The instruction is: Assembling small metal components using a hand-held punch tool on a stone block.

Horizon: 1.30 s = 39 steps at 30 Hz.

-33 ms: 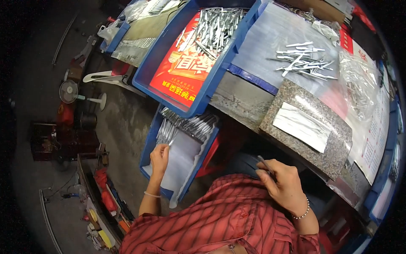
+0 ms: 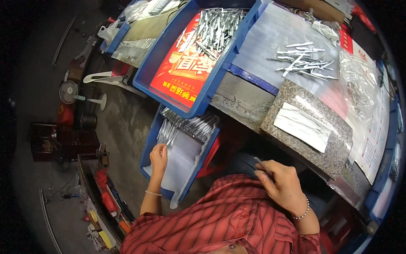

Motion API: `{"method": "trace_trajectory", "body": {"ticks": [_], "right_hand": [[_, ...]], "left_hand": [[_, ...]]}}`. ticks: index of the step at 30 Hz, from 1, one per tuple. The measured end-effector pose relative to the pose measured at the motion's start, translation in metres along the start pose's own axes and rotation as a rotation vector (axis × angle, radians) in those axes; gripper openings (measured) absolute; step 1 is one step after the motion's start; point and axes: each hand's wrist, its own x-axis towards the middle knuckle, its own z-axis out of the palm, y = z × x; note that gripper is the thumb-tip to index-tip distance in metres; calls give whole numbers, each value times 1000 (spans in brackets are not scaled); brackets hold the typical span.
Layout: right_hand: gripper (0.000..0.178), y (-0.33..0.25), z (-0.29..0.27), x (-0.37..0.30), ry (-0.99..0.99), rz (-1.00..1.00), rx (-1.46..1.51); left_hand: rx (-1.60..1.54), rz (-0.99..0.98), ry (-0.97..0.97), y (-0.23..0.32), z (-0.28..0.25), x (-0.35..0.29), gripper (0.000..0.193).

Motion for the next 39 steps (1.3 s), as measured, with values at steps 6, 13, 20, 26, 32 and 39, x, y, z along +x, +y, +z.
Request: {"method": "trace_trajectory", "body": {"ticks": [6,13,20,26,32,39], "right_hand": [[14,-3,5,3,-51,-64,-100],[14,13,0,-4,-41,-89,-101],[15,23,2,-6,-72,-232,24],[19,31,-14,-39,24,-190,1],[18,49,-23,-84,137,-30,86],[20,66,-40,-93,176,61,92]], "left_hand": [[222,102,74,-37,33,10,8],[45,208,51,26,8,13,13],[-479,545,-228,237,-41,23,12],[-701,848,-254,397,12,97,11],[-378,841,-67,468,138,220,17],[-31,762,-363,464,141,243,22]]}}
